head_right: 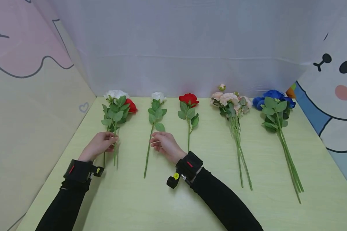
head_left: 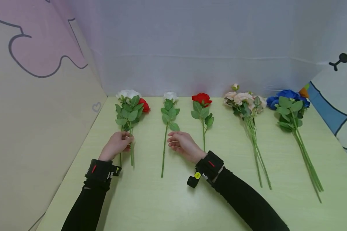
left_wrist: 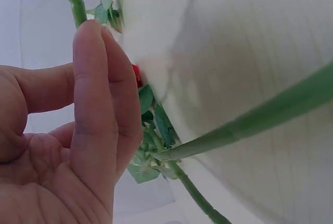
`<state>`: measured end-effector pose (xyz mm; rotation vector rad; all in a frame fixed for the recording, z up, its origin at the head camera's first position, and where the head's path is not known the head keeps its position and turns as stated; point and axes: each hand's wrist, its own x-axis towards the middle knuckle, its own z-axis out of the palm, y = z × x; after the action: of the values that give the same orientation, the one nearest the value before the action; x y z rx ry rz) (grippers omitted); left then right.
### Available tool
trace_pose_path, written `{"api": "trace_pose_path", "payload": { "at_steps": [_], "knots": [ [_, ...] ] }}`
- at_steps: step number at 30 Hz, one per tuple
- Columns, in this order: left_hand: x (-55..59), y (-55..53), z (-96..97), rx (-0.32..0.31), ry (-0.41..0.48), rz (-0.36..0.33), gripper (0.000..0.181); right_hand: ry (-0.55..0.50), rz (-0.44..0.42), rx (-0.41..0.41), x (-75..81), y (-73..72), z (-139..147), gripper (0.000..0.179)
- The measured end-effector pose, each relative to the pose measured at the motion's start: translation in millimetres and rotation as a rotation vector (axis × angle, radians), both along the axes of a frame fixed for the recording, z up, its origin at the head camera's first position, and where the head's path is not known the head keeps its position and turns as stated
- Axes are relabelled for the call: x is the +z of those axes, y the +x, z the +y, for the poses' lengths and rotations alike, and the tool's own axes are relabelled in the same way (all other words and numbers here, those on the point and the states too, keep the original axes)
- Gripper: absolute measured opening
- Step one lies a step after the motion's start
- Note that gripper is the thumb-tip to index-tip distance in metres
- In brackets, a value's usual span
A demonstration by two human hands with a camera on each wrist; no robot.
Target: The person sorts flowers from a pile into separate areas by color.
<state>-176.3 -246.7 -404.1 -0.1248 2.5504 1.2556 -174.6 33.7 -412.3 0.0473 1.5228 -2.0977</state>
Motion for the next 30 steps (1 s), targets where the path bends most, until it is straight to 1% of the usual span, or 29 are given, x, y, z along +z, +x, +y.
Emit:
{"api": "trace_pose_path", "payload": {
  "at_steps": [7, 15, 22, 30],
  "knots": [
    [7.7, 2.9, 0.9, -0.018, 0.009, 0.017, 0.036, 0.011, -0.002, -0.019, 2.6, -1.6, 7, 0.038],
    [15.2, 5.0, 2.5, -0.029, 0.006, 0.076, 0.036, 0.027, 0.038, -0.021, 4.0, -3.5, 19, 0.038],
    [22.4, 3.8, 15.3, -0.063, 0.016, 0.117, 0.038, 0.067, 0.061, -0.037, 10.0, -6.8, 35, 0.037],
    [27.4, 0.5, 33.0, -0.114, 0.038, 0.152, 0.028, 0.125, 0.103, -0.061, 14.9, -10.8, 56, 0.039]
  ]
}}
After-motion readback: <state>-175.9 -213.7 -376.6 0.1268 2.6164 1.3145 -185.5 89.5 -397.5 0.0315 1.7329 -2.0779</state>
